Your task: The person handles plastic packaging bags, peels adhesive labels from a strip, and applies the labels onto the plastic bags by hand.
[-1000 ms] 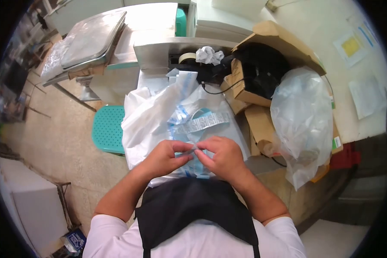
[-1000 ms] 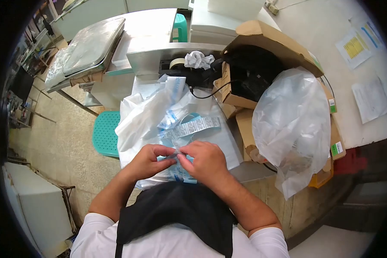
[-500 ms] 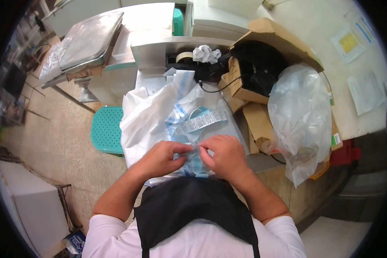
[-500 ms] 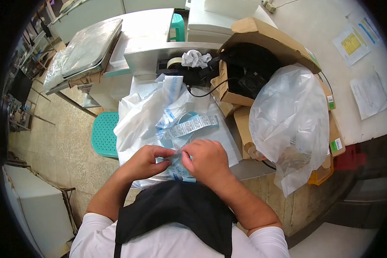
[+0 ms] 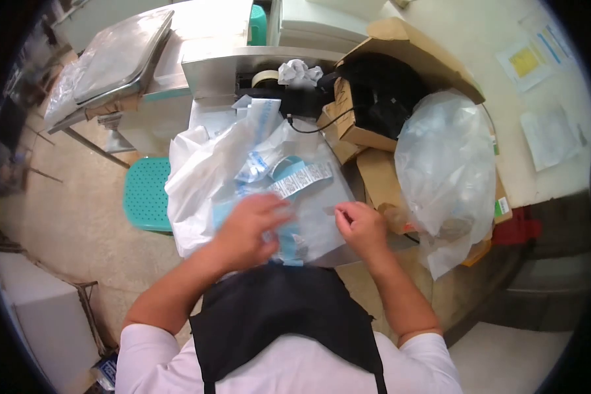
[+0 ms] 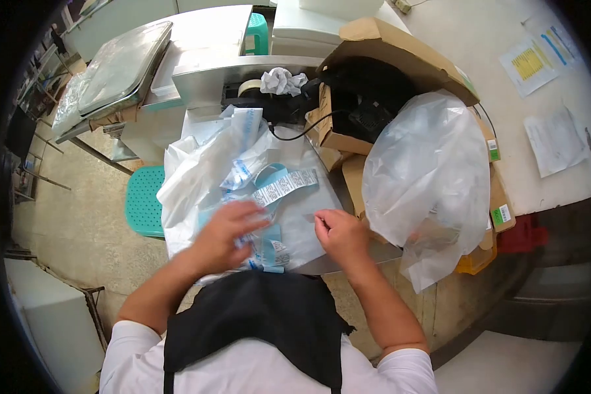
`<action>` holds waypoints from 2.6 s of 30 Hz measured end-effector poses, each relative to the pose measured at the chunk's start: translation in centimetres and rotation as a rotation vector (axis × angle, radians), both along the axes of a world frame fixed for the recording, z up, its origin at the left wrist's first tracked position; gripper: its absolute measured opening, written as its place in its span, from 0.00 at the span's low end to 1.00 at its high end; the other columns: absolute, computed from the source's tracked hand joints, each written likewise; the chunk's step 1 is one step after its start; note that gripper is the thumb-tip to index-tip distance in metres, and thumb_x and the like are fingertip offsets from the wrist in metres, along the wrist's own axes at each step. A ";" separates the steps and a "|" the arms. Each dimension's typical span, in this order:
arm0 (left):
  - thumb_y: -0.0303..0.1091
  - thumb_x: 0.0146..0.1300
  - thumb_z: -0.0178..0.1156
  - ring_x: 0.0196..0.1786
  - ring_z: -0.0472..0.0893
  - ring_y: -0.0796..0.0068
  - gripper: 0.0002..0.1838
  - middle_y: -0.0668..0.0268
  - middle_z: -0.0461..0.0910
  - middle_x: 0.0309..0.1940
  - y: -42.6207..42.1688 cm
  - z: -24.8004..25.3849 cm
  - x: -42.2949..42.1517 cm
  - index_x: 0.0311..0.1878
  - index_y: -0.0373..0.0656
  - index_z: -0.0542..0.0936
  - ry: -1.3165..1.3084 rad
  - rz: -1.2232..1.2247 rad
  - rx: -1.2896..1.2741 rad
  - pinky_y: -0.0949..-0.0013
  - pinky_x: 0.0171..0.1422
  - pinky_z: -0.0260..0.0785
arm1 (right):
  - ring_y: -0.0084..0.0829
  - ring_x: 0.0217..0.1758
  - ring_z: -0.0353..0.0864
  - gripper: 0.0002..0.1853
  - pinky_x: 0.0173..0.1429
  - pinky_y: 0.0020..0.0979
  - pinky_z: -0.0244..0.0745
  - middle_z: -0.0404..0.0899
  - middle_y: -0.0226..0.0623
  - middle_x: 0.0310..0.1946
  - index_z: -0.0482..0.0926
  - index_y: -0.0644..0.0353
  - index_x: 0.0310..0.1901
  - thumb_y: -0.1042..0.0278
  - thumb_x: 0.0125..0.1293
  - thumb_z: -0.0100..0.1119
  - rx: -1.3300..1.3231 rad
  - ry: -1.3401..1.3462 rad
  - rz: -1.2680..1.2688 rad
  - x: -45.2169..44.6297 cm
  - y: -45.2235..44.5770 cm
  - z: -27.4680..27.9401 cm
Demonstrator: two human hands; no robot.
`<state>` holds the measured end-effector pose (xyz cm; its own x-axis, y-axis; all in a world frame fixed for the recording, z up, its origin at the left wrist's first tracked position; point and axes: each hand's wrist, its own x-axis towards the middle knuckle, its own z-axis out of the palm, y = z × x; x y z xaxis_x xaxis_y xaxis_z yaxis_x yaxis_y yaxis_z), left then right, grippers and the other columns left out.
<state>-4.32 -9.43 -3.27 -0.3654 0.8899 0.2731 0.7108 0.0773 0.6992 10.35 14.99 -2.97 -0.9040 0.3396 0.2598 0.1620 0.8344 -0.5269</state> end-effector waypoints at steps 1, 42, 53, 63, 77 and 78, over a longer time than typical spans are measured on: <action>0.31 0.57 0.63 0.67 0.76 0.51 0.23 0.54 0.78 0.62 1.2 -0.3 1.2 0.59 0.45 0.82 0.046 -0.059 -0.039 0.45 0.77 0.60 | 0.41 0.34 0.85 0.05 0.39 0.38 0.79 0.84 0.37 0.31 0.86 0.55 0.38 0.69 0.60 0.67 0.042 0.024 0.030 -0.1 0.1 -1.2; 0.37 0.64 0.54 0.57 0.83 0.68 0.15 0.70 0.86 0.55 5.0 -2.8 3.5 0.51 0.47 0.84 0.443 -0.421 -0.605 0.60 0.54 0.74 | 0.42 0.39 0.82 0.16 0.44 0.46 0.77 0.78 0.37 0.35 0.87 0.49 0.50 0.68 0.62 0.57 0.279 -0.331 0.293 1.6 -1.2 -4.2; 0.35 0.64 0.54 0.60 0.82 0.66 0.16 0.66 0.85 0.55 4.9 -2.5 3.6 0.53 0.45 0.83 0.319 -0.383 -0.601 0.58 0.58 0.74 | 0.42 0.45 0.80 0.20 0.47 0.45 0.75 0.78 0.37 0.41 0.86 0.46 0.53 0.69 0.58 0.61 0.277 -0.370 0.349 2.9 -2.4 -3.5; 0.38 0.63 0.56 0.68 0.75 0.60 0.23 0.59 0.75 0.69 5.0 -3.9 3.9 0.59 0.39 0.80 0.451 -0.387 -0.564 0.53 0.69 0.67 | 0.44 0.43 0.82 0.19 0.47 0.46 0.76 0.80 0.39 0.37 0.85 0.47 0.55 0.69 0.63 0.55 0.238 -0.409 0.208 2.5 -1.8 -3.6; 0.40 0.72 0.47 0.77 0.67 0.58 0.25 0.63 0.69 0.76 6.0 -2.4 4.2 0.68 0.44 0.77 0.537 -0.558 -0.756 0.45 0.78 0.58 | 0.43 0.44 0.80 0.22 0.47 0.46 0.74 0.78 0.37 0.36 0.85 0.45 0.56 0.70 0.59 0.58 0.344 -0.392 0.131 3.4 -0.6 -4.1; 0.40 0.72 0.47 0.77 0.67 0.58 0.25 0.63 0.69 0.76 5.9 -2.6 4.0 0.68 0.44 0.77 0.518 -0.559 -0.763 0.45 0.78 0.58 | 0.43 0.44 0.80 0.22 0.47 0.46 0.74 0.78 0.37 0.36 0.85 0.45 0.56 0.69 0.59 0.59 0.328 -0.393 0.147 3.5 -0.8 -4.1</action>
